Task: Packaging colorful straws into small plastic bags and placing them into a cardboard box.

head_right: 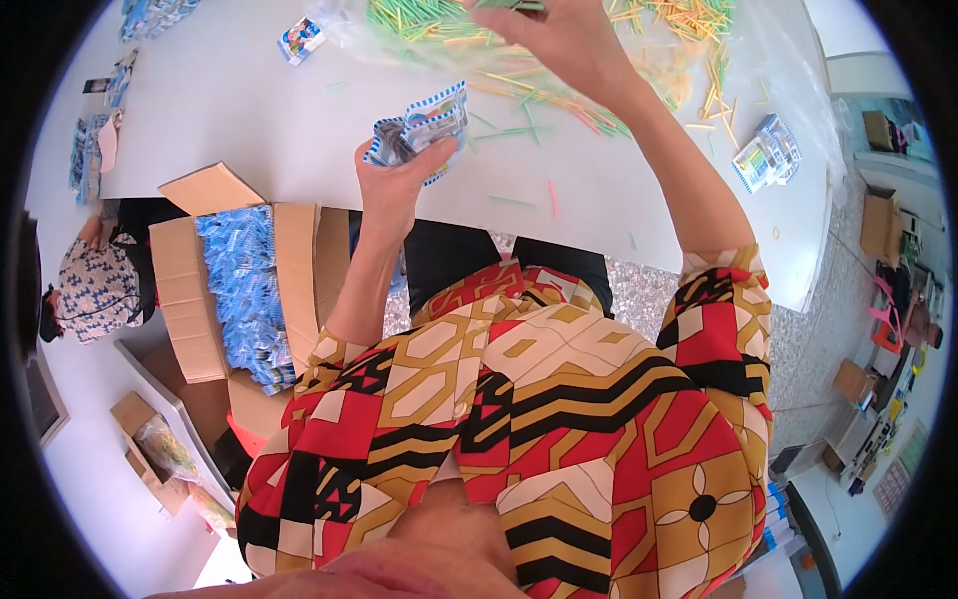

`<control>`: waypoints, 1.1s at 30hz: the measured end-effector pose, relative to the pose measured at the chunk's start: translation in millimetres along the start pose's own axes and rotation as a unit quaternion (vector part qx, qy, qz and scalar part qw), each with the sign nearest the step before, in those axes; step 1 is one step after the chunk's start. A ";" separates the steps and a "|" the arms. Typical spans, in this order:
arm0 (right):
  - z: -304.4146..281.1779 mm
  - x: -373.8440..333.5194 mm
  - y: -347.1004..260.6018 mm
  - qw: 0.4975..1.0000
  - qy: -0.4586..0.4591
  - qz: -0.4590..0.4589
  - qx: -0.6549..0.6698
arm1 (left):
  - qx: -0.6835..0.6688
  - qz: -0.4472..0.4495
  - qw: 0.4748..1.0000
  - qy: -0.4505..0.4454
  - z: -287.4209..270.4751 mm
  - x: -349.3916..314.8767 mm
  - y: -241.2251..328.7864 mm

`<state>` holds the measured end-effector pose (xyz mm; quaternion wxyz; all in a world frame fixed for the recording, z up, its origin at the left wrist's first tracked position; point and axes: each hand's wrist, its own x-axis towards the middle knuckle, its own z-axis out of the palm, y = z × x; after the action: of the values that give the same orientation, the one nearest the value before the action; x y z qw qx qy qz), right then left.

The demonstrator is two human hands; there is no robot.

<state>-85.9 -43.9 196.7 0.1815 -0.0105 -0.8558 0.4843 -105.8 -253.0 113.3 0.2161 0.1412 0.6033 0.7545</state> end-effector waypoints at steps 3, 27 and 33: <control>5.4 -22.5 -5.6 0.994 -0.003 -0.104 -0.013 | 0.004 0.000 1.000 -0.006 1.5 1.4 -6.6; 9.6 -50.3 -17.0 0.988 -0.142 -0.058 0.001 | 0.067 0.032 0.997 -0.025 3.0 0.1 -13.4; 15.0 -50.1 -13.0 0.968 -0.093 -0.213 -0.096 | 0.000 -0.004 1.000 -0.028 9.1 -0.2 -10.2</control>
<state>-41.8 -72.9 185.5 0.1982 0.2002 -0.8939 0.3487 -99.7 -243.5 105.6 0.2355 0.1597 0.5975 0.7497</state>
